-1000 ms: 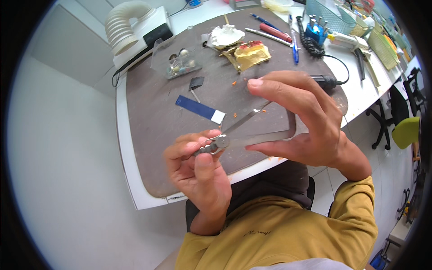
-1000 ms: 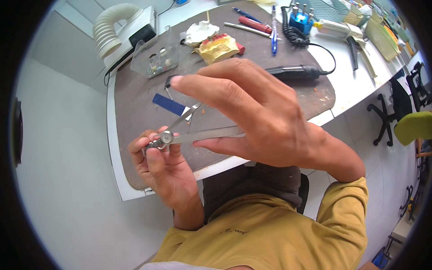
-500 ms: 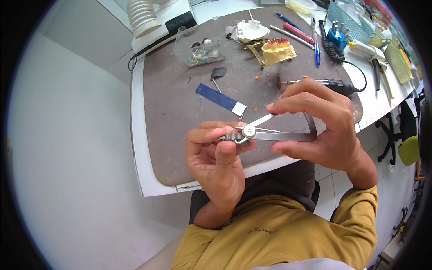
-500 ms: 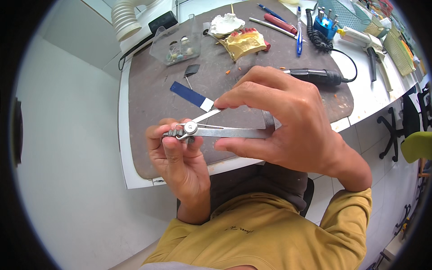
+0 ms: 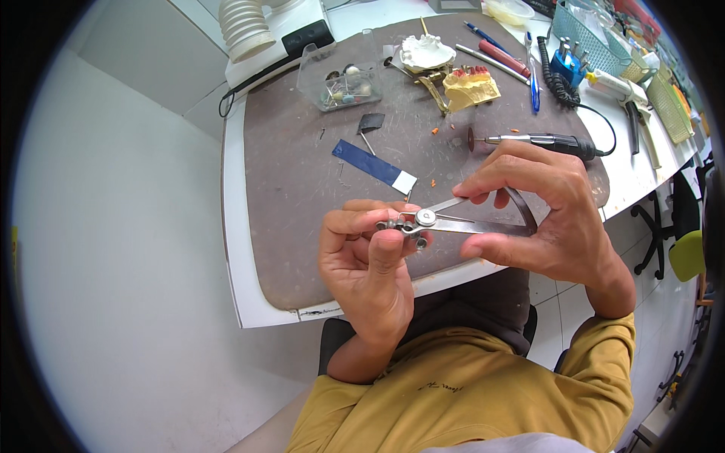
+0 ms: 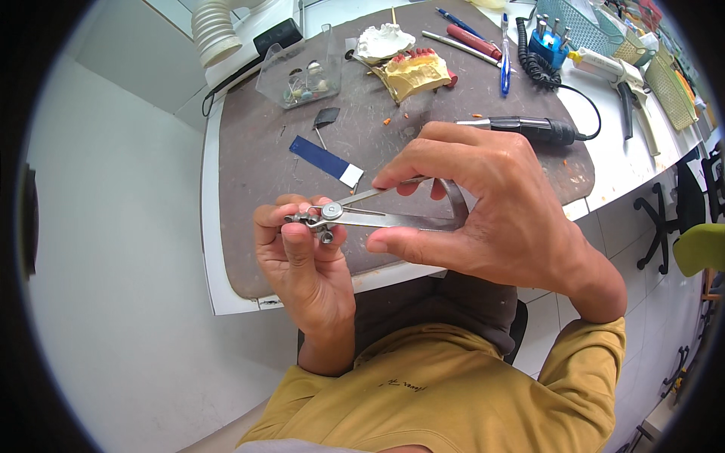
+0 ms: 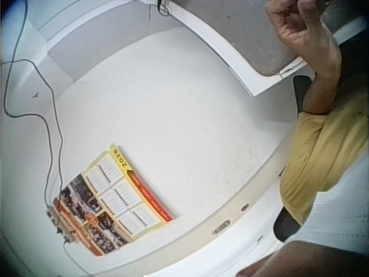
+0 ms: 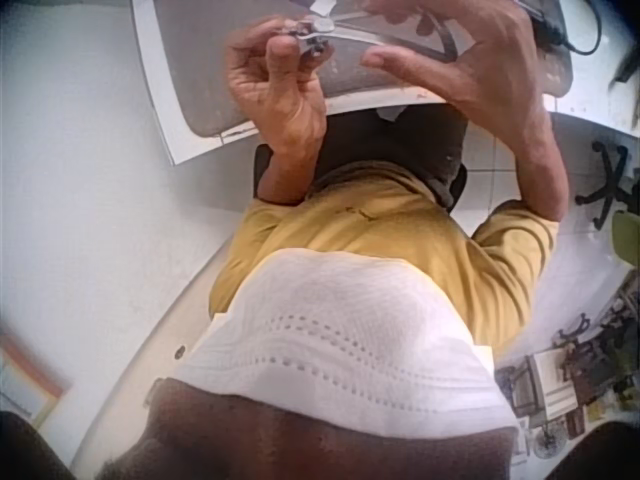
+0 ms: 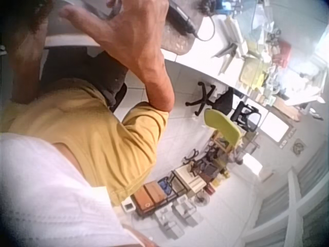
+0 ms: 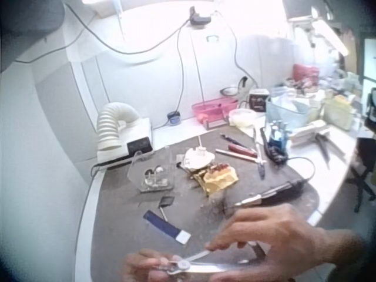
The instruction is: The person uses a rotary grinding tool with a disc attachment to smooth and shape a small metal dental appliance. They repeatedly grind the object and pause to inspect it with their fingers and a pair of calipers. The work is performed on a cluttered workbench containing dental molds and various tools.
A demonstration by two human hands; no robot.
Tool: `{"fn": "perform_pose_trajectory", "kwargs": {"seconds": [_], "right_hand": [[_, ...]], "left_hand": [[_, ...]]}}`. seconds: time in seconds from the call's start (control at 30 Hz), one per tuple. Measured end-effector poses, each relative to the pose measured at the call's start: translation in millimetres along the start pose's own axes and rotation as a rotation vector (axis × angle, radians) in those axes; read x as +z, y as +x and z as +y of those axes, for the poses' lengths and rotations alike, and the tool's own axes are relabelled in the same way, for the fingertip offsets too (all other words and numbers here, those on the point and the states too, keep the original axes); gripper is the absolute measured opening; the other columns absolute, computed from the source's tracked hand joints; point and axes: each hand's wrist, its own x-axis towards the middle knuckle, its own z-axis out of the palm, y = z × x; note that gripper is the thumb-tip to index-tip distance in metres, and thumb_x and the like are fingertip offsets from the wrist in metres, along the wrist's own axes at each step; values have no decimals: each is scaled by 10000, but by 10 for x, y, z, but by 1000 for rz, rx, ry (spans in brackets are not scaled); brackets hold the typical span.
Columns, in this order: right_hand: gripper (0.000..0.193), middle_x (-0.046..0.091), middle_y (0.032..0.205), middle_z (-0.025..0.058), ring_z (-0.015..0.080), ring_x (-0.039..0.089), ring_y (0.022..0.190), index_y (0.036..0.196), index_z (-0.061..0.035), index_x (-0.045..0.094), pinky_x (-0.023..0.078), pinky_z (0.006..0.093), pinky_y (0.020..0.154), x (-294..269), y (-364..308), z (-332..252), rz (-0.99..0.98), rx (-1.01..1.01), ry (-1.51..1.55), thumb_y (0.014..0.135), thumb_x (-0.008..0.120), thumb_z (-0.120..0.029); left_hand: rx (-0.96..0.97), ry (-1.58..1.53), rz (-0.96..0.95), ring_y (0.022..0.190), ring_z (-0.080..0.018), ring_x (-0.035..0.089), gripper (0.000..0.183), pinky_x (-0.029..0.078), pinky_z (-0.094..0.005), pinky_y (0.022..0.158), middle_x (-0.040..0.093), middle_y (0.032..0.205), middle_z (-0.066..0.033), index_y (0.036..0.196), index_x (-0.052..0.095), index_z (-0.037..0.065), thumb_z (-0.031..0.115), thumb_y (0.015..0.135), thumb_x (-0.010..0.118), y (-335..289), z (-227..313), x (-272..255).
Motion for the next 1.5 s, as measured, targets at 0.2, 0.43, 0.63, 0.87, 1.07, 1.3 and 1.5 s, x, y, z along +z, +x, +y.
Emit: {"fn": "perform_pose_trajectory", "kwargs": {"seconds": [0.2,0.43,0.63,0.87,1.07,1.3,1.5], "right_hand": [[432,635,822,79,182,605,705,925,-30,700,482,283,609,4,-4,-33,67,-45,-102,616,848,-294],[507,609,818,95,262,617,754,956,-37,696,516,339,652,23,-15,-52,247,-297,-367,546,860,-285],[520,606,818,96,262,615,757,970,-36,691,517,351,653,46,-22,-40,276,-325,-375,535,863,-263],[489,605,819,98,247,610,746,948,-32,699,516,347,661,35,-26,-45,243,-239,-310,535,867,-232],[480,604,814,96,239,608,739,936,-30,702,516,356,671,34,-32,-64,223,-213,-312,528,867,-223],[466,595,804,90,237,604,733,934,-33,702,517,353,678,28,-25,-103,213,-210,-326,531,863,-202],[467,596,809,94,241,605,737,937,-35,701,515,351,672,29,-29,-103,211,-207,-330,533,861,-207]], "left_hand": [[4,15,2,942,-221,644,208,609,-350,751,576,981,-112,1001,538,5,71,863,679,-3,-3,7],[30,78,-47,971,-196,634,188,607,-307,807,554,998,-91,1066,539,19,72,904,618,-4,1,9],[2,33,-33,958,-198,646,200,603,-320,825,567,1018,-106,1091,530,21,60,910,605,-2,7,31],[-24,-72,-37,985,-239,643,177,587,-385,842,598,1039,-140,1065,538,-1,2,900,603,12,-1,-3],[-28,-77,-42,1003,-260,640,171,584,-397,850,606,1027,-140,1060,540,-1,-1,900,600,14,4,8],[28,14,-74,1026,-243,640,193,601,-326,845,576,1039,-118,1102,527,27,49,919,583,11,-17,-15],[-7,-61,-35,1005,-269,638,173,580,-400,863,586,1034,-130,1066,528,-4,-11,903,588,5,2,4]]}}
